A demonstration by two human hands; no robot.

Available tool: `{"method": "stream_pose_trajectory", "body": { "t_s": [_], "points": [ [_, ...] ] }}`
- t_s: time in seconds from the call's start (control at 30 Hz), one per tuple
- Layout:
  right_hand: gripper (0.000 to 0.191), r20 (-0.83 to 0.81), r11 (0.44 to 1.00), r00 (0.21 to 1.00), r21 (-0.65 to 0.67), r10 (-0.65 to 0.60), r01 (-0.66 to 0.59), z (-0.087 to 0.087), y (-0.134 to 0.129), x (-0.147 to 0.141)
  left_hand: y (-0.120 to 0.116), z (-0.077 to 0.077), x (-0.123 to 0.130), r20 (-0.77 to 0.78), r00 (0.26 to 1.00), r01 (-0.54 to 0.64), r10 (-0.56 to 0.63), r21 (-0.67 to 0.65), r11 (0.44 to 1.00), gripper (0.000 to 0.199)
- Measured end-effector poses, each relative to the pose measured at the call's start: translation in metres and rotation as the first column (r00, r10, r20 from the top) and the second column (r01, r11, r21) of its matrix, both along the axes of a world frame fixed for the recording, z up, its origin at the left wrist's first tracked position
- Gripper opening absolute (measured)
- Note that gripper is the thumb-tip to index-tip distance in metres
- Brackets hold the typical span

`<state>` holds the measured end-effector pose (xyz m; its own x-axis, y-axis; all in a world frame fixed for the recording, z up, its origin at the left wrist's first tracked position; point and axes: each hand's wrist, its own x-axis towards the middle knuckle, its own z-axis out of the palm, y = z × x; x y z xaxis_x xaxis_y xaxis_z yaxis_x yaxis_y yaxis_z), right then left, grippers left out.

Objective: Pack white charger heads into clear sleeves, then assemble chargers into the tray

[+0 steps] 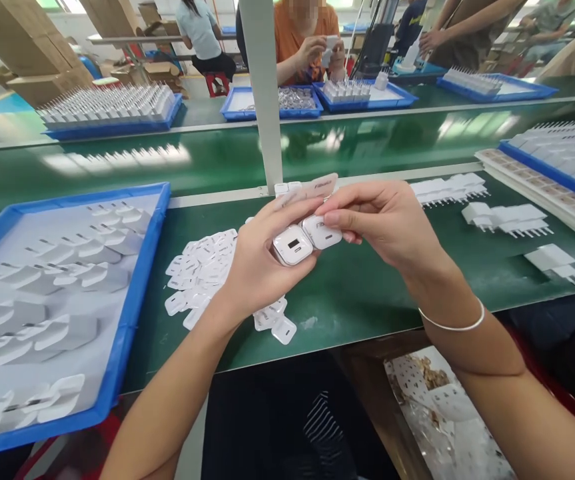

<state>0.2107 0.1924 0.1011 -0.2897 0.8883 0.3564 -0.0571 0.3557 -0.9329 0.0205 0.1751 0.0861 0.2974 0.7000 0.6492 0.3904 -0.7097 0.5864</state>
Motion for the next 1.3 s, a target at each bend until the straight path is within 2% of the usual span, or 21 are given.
{"method": "stream_pose_trajectory", "body": {
  "t_s": [0.3,0.5,0.67,0.87,0.97,1.03,1.1,1.17,1.23,1.3],
  "points": [
    [0.014,0.081,0.994,0.991,-0.01,-0.104,0.105,0.004,-0.005,0.0,-0.003,0.004,0.004,0.045,0.998,0.057,-0.054,-0.06,0.997,0.04],
    [0.006,0.078,0.994,0.992,0.055,-0.098,0.094,0.007,-0.007,-0.002,-0.005,0.001,0.005,0.074,0.997,0.047,-0.039,-0.107,0.993,0.045],
    [0.013,0.057,0.994,0.993,0.032,-0.103,0.101,0.007,-0.005,-0.003,-0.007,0.001,0.007,0.046,0.998,0.05,-0.045,-0.112,0.992,0.048],
    [0.012,0.143,0.99,0.981,0.079,-0.128,0.118,0.008,-0.006,-0.004,-0.007,-0.001,0.007,0.075,0.996,0.065,-0.055,-0.127,0.99,0.048],
    [0.024,0.16,0.985,0.973,0.074,-0.168,0.158,0.006,-0.003,-0.003,-0.003,-0.005,0.006,0.075,0.995,0.07,-0.061,-0.129,0.989,0.052],
    [0.033,0.138,0.993,0.984,0.006,-0.114,0.114,0.003,0.001,-0.003,0.0,-0.007,0.005,0.072,0.995,0.075,-0.068,-0.101,0.992,0.056],
    [0.04,0.11,0.992,0.992,-0.115,0.062,-0.049,0.0,0.006,-0.002,0.002,-0.008,0.002,0.077,0.995,0.076,-0.07,-0.074,0.994,0.062],
    [0.048,0.094,0.963,0.973,-0.194,0.21,-0.189,-0.003,0.009,-0.002,0.004,-0.007,-0.001,0.086,0.994,0.07,-0.065,-0.059,0.996,0.068],
    [0.055,0.105,0.956,0.966,-0.204,0.235,-0.211,-0.004,0.01,-0.002,0.006,-0.007,-0.004,0.086,0.994,0.079,-0.074,-0.059,0.995,0.07],
    [0.058,0.119,0.975,0.978,-0.167,0.169,-0.148,-0.003,0.011,-0.001,0.008,-0.005,-0.005,0.082,0.991,0.113,-0.106,-0.08,0.99,0.066]
  ]
}}
